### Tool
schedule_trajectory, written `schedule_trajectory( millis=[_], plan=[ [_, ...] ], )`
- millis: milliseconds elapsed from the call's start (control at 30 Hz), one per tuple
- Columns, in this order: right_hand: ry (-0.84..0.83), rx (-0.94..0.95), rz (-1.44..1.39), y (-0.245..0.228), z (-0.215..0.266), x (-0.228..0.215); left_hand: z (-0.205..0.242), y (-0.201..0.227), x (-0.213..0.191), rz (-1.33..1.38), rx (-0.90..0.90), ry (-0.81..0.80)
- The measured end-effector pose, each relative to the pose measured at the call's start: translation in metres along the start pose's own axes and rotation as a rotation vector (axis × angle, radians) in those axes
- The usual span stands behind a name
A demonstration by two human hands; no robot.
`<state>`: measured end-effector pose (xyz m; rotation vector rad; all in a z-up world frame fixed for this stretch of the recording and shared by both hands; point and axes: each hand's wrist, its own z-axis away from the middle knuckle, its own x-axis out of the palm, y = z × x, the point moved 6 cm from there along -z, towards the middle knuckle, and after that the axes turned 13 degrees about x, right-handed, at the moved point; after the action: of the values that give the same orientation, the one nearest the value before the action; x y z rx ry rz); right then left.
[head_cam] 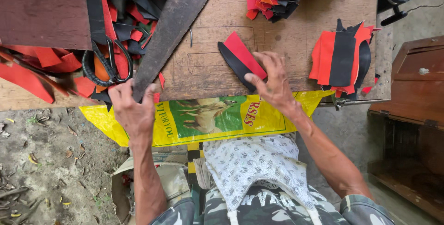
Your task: The person uses a hand saw to cut red and black rubber pieces on a wooden workbench. They repeatedly position the material, saw along a straight edge, and stack the cut pieces to the side.
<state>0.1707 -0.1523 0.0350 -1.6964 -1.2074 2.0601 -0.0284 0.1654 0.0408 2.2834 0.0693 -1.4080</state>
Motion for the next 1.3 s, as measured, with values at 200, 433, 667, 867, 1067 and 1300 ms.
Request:
schedule_trajectory(
  millis=[200, 433, 667, 867, 1067, 1300],
  plan=[
    [-0.025, 0.012, 0.092, -0.004, 0.014, 0.02, -0.012, 0.017, 0.003, -0.049, -0.062, -0.109],
    [-0.176, -0.044, 0.044, 0.004, -0.006, 0.01, -0.023, 0.002, 0.01, -0.052, -0.036, -0.281],
    [-0.049, -0.043, -0.183, 0.021, -0.015, -0.017, -0.037, -0.002, 0.005, -0.064, 0.032, -0.293],
    [0.098, 0.425, -0.482, 0.092, 0.005, -0.025, -0.041, -0.009, 0.006, -0.099, 0.053, -0.348],
    [0.114, 0.12, -0.177, 0.073, 0.021, -0.024, -0.054, -0.012, -0.006, -0.11, 0.053, -0.408],
    [0.042, 0.032, -0.113, 0.046, 0.013, -0.029, -0.08, -0.006, -0.032, 0.474, -0.215, -0.623]
  ],
)
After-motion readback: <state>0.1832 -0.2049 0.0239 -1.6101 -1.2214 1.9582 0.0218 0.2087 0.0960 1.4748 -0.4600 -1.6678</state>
